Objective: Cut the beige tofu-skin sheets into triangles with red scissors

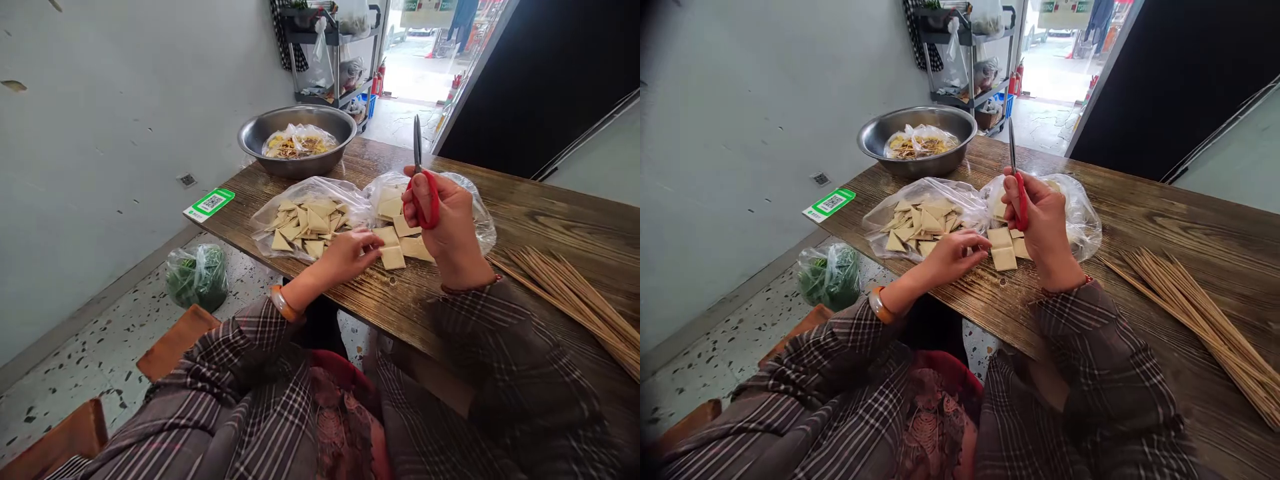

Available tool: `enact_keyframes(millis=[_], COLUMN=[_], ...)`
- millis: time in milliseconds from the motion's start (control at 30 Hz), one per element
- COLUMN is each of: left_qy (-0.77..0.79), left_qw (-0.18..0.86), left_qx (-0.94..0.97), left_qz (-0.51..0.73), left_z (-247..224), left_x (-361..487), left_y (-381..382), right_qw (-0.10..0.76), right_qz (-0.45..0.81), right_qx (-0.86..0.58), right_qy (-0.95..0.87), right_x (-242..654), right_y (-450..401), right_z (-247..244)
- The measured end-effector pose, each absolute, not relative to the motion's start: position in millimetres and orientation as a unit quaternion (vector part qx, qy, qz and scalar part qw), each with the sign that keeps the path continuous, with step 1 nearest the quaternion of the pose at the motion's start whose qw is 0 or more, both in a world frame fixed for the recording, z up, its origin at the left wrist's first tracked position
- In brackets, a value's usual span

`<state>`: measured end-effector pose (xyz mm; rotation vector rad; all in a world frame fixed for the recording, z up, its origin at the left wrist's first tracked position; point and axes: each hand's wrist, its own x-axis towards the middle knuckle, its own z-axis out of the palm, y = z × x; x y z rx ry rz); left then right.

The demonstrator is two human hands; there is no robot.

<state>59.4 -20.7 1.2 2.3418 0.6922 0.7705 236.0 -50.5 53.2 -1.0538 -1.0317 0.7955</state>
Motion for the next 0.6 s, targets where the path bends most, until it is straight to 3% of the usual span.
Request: enact_keyframes(millis=[267,600], left_qy=[0.271,0.284], left_qw=[0.080,0.014], left_qx=[0.946,0.957], left_qz=[0.160,0.050], left_z=[-14.8,-5.6], left_x=[86.8,102.0], left_y=[-35.9,-37.0], right_qw=[0.641,0.651], right_qz=[0.378,0.398], right_qx=[-0.462,-0.450], right_qy=[-0.482,-0.464], right_x=[226.4,223.3], right_y=[-50.2,-53.9], right_z=[49.2,51.7])
